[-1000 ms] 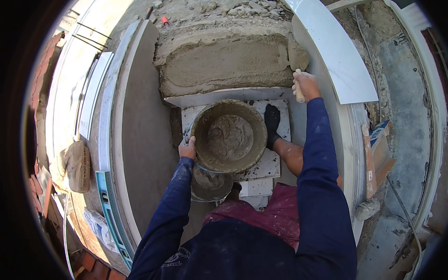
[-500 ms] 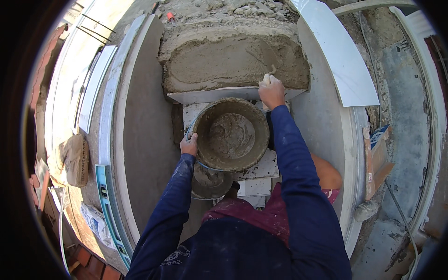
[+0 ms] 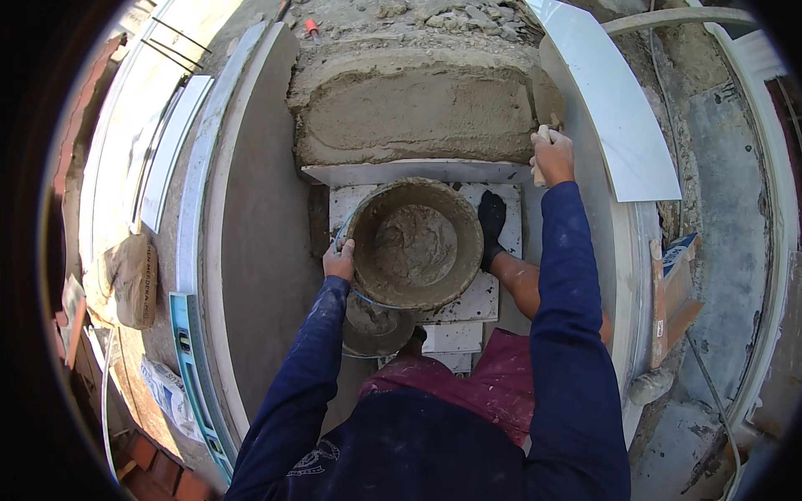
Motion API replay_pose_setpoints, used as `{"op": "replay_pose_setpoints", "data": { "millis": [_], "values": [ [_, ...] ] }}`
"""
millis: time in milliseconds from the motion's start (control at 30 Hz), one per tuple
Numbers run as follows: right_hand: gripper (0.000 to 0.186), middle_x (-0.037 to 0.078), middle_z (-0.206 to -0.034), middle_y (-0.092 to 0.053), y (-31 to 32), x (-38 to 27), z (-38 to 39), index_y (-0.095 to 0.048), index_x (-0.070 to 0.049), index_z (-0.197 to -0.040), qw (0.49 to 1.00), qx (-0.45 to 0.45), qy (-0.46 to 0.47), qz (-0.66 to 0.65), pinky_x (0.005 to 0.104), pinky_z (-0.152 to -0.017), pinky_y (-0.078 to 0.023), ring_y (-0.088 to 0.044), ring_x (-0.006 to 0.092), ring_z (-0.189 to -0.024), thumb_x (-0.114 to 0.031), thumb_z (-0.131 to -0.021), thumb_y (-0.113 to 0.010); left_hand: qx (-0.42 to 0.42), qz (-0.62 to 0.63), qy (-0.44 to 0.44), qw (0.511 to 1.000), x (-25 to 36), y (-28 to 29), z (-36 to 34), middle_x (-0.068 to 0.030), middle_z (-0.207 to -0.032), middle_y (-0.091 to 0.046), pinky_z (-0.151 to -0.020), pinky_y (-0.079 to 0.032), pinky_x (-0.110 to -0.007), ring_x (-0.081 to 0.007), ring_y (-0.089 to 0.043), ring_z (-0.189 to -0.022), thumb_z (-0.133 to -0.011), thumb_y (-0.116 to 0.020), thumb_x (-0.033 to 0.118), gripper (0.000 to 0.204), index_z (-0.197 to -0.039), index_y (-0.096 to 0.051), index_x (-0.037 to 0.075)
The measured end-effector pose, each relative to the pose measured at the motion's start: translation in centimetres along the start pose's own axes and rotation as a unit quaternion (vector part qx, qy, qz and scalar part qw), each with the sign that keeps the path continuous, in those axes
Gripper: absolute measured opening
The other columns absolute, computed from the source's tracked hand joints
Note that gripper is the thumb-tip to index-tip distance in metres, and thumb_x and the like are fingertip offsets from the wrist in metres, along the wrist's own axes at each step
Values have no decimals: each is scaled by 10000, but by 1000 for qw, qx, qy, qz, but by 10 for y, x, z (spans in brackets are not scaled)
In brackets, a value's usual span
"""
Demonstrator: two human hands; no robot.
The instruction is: Applying mortar and setting a tile on concrete stairs.
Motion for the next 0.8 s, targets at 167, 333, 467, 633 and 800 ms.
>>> {"op": "replay_pose_setpoints", "data": {
  "millis": [167,333,467,633,800],
  "values": [
    [248,167,-654,-624,17,-2,-22,-622,49,-791,937,138,171,270,402,-555,-500,-632,267,-548,-198,-810,-617,-24,7,6,1000,-1,-16,-3,-97,-888,-658,-766,-465,-306,-177,-606,-811,-848,-641,211,305,-1012,-629,-47],
    [262,217,-710,-641,3,7,-19,-632,54,-822,980,26,55,190,458,-731,-484,-629,400,-749,-205,-799,-606,-26,-15,14,999,-10,-8,-5,-103,-891,-664,-767,-466,-305,-176,-611,-821,-850,-638,208,317,-1026,-628,-55],
    [274,239,-766,-640,11,8,-23,-629,52,-838,962,91,128,223,470,-767,-470,-618,417,-811,-217,-797,-601,29,43,-52,997,3,-5,0,20,-700,-549,-623,-412,-257,-79,-467,-647,-860,-632,220,225,-842,-621,-3],
    [269,255,-887,-637,3,15,-24,-625,52,-849,960,56,86,262,472,-798,-458,-601,417,-893,-207,-781,-598,28,17,-42,999,2,-4,2,-14,-777,-601,-677,-446,-268,-97,-528,-707,-852,-648,239,267,-913,-625,-20],
    [247,261,-899,-634,-9,-2,-15,-617,46,-833,928,87,160,324,482,-804,-453,-595,423,-906,-192,-768,-593,21,13,2,1000,-9,-5,-2,-42,-832,-635,-713,-461,-284,-123,-567,-746,-845,-659,242,294,-962,-634,-27]
  ]
}}
Point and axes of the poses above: each hand's wrist, its own z-axis away from the middle knuckle, its own y-axis out of the back of the hand, x = y × z, the point moved 8 cm from there along -z, towards the middle knuckle
